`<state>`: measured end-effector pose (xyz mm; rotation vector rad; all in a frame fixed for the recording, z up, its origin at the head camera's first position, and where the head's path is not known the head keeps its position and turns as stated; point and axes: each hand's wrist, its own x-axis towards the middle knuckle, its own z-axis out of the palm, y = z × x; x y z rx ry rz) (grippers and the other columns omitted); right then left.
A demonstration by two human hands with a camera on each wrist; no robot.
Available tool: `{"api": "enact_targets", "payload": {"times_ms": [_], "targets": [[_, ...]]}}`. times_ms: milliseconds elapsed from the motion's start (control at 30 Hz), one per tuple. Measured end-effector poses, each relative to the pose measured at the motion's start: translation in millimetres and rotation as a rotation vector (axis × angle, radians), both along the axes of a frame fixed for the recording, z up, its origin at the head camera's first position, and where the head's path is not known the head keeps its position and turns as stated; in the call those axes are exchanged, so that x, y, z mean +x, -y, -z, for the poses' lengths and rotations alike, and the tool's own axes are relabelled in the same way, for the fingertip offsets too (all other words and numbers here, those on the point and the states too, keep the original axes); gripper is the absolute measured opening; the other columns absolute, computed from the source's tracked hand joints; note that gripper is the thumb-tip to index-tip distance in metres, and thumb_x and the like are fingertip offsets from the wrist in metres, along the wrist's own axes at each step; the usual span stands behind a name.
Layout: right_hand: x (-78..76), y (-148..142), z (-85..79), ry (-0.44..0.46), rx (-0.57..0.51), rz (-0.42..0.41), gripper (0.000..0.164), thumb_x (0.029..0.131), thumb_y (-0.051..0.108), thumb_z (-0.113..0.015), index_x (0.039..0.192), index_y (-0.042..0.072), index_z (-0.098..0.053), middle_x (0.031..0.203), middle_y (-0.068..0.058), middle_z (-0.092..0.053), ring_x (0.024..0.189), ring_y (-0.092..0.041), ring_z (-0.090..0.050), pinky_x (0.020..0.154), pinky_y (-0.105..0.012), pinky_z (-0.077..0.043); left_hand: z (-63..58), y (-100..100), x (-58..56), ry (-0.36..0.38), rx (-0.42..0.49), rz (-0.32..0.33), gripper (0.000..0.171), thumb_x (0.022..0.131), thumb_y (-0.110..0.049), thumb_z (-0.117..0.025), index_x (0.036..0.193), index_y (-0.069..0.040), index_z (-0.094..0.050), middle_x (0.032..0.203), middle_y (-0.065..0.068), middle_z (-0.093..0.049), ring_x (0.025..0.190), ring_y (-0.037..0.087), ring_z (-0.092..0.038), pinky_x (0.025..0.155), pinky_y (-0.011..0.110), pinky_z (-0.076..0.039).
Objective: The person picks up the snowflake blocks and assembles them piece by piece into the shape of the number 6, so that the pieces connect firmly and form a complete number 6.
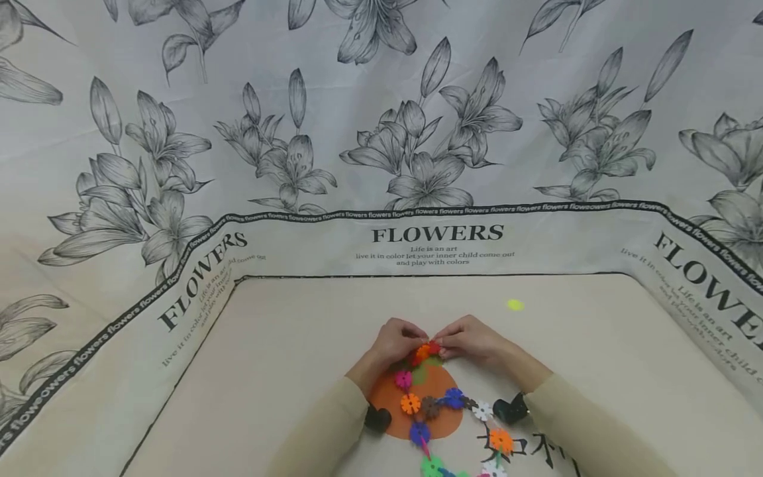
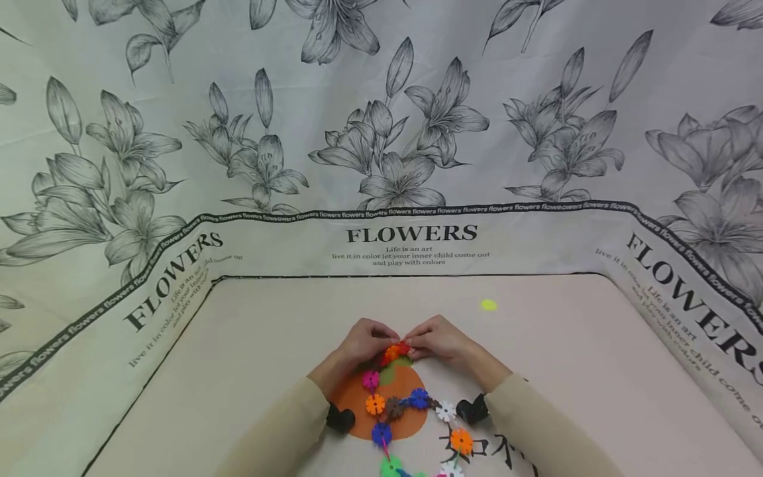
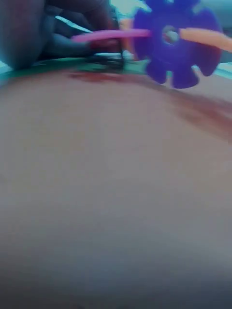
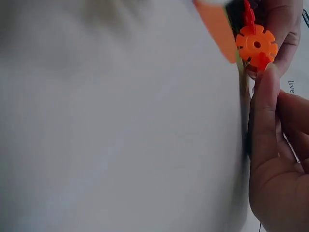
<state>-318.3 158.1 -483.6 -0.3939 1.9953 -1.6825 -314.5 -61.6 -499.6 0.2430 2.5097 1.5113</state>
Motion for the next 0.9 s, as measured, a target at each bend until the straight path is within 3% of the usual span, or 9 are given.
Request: {"api": "enact_targets", "payload": {"times_ms": [133, 267, 500, 633, 767, 900], "targets": [[2.2, 1, -1.8, -0.030, 0.040, 0.025, 0.023, 0.099, -0.002, -0.061, 0.113, -0.019, -0.067, 0.096, -0.020, -0.075, 0.074, -0.013, -0.070, 0.071, -0.026, -0.060, -2.5, -3, 1.6, 0.005, 0.012, 0.011, 0.011, 0.094, -0.018, -0.075, 0.097, -0.009, -0.081, 0.085, -0.003, -0.071, 0.075, 0.012, -0.058, 0.069, 0.023, -0.052], [0.9, 2, -2.8, -0.024, 0.028, -0.006, 0.025, 0.100, 0.001, -0.062, 0.115, -0.018, -0.067, 0.098, -0.020, -0.075, 0.080, -0.015, -0.072, 0.076, -0.030, -0.061, -8.5, 4, 2.4, 0.024, 0.008, 0.007, 0.012, 0.095, -0.018, -0.074, 0.098, -0.008, -0.080, 0.086, 0.000, -0.070, 0.076, 0.014, -0.059, 0.070, 0.026, -0.053], [0.8, -3, -5.1, -0.022, 0.032, -0.005, 0.026, 0.098, -0.001, -0.062, 0.117, -0.020, -0.064, 0.102, -0.024, -0.074, 0.083, -0.018, -0.074, 0.078, -0.032, -0.061, -23.4, 32, 5.2, 0.041, -0.143, 0.052, 0.018, 0.095, -0.025, -0.073, 0.100, -0.008, -0.077, 0.091, 0.002, -0.070, 0.082, 0.018, -0.063, 0.078, 0.035, -0.057], [4.1, -2, -8.6, -0.060, 0.083, -0.053, 0.028, 0.100, 0.006, -0.063, 0.115, -0.018, -0.065, 0.101, -0.025, -0.073, 0.082, -0.021, -0.072, 0.078, -0.036, -0.061, -28.8, 50, 13.3, 0.050, -0.214, 0.030, 0.024, 0.097, -0.028, -0.071, 0.105, -0.006, -0.074, 0.095, 0.004, -0.069, 0.085, 0.020, -0.064, 0.080, 0.037, -0.058], [13.5, -6, -16.0, -0.164, 0.213, -0.120, 0.024, 0.100, 0.014, -0.066, 0.108, -0.008, -0.073, 0.092, -0.019, -0.072, 0.077, -0.022, -0.067, 0.070, -0.034, -0.059, -30.7, 62, 26.6, 0.051, -0.272, -0.002, 0.026, 0.096, -0.031, -0.072, 0.105, -0.007, -0.072, 0.095, 0.005, -0.066, 0.085, 0.020, -0.061, 0.076, 0.035, -0.056], [26.1, -15, -23.8, -0.269, 0.341, -0.272, 0.019, 0.096, 0.021, -0.070, 0.102, 0.004, -0.077, 0.082, -0.013, -0.071, 0.068, -0.018, -0.061, 0.061, -0.027, -0.051, -30.5, 67, 43.1, 0.081, -0.299, 0.049, 0.031, 0.089, -0.036, -0.080, 0.101, -0.008, -0.071, 0.089, 0.004, -0.062, 0.081, 0.019, -0.057, 0.068, 0.031, -0.052]]}}
